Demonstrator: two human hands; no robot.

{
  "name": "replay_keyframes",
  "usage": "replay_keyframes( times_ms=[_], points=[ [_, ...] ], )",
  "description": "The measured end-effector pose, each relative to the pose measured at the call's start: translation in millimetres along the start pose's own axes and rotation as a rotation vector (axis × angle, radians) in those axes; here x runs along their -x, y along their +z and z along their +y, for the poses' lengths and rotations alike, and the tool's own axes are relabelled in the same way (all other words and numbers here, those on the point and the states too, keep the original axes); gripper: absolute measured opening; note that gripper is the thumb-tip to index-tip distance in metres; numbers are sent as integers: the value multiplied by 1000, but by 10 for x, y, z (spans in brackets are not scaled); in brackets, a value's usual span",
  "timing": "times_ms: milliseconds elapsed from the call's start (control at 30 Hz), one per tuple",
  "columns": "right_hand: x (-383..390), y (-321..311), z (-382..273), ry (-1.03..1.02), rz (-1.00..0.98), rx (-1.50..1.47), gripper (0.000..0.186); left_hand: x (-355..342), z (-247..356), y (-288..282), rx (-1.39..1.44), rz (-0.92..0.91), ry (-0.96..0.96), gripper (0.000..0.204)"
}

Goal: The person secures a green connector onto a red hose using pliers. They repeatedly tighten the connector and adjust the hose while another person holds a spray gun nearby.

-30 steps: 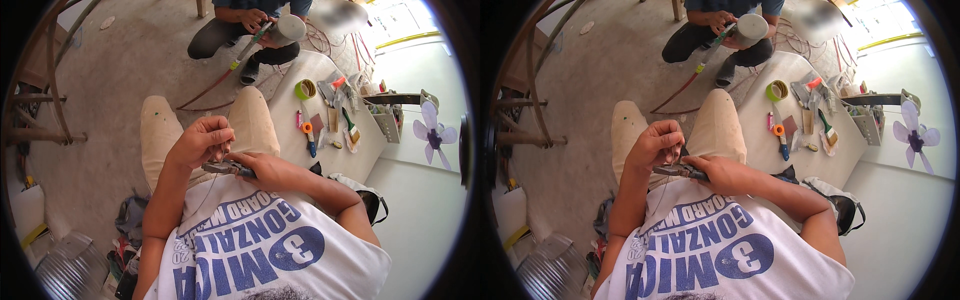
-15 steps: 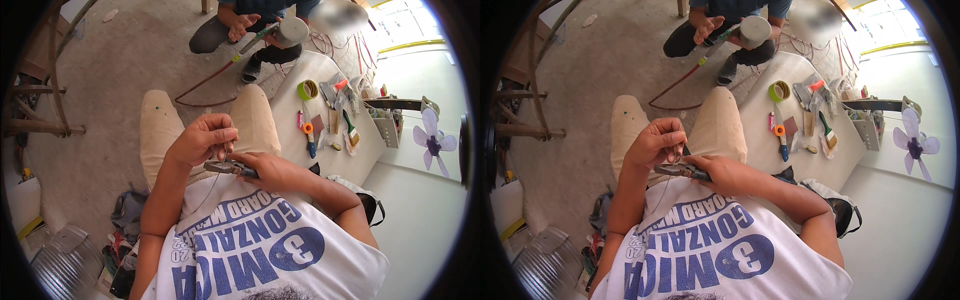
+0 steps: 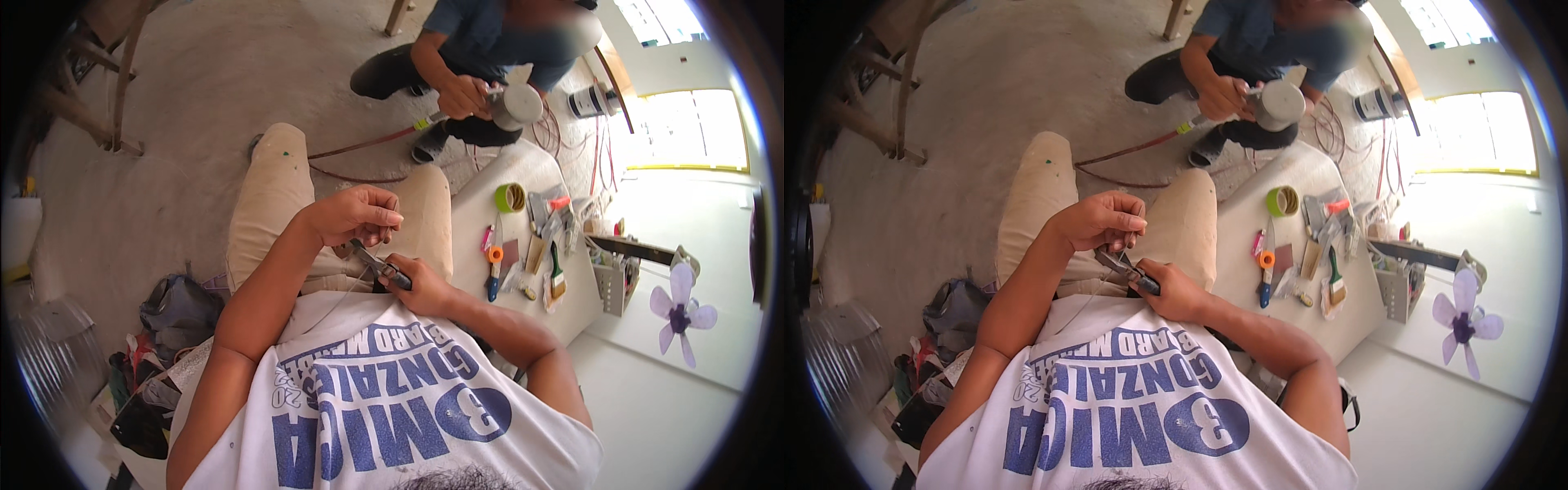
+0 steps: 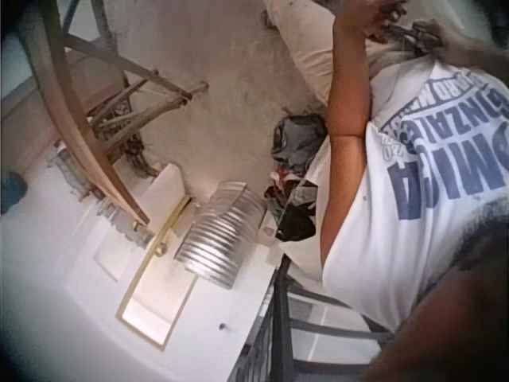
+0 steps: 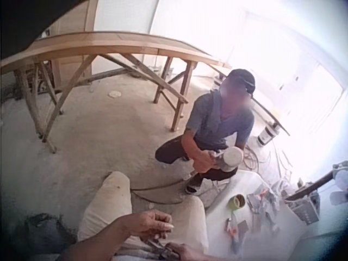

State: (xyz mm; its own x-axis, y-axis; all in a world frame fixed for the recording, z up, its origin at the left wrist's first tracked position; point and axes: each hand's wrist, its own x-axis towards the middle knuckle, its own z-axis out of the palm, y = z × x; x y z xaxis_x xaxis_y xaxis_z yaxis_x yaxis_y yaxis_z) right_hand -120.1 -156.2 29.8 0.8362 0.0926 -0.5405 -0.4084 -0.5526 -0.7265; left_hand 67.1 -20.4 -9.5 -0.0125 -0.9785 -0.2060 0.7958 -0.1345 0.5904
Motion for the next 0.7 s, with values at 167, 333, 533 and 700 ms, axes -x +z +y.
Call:
replay_keyframes(
  times_ms=[167,333,533,700],
  points=[
    [-165,-208,-336,-240,173,174,35,239,310,-3,-34,197,158,15],
    [-143,-508,-691,-125,-143,151,59,631,544,218,-287,349,285,14],
    [-152,-312,-698,-300,-12,284,63,1061,669,429,-279,545,306,11],
    [-184,-301,-890,-189,1,139,57,1436,487,411,214,937,562,9]
  ],
)
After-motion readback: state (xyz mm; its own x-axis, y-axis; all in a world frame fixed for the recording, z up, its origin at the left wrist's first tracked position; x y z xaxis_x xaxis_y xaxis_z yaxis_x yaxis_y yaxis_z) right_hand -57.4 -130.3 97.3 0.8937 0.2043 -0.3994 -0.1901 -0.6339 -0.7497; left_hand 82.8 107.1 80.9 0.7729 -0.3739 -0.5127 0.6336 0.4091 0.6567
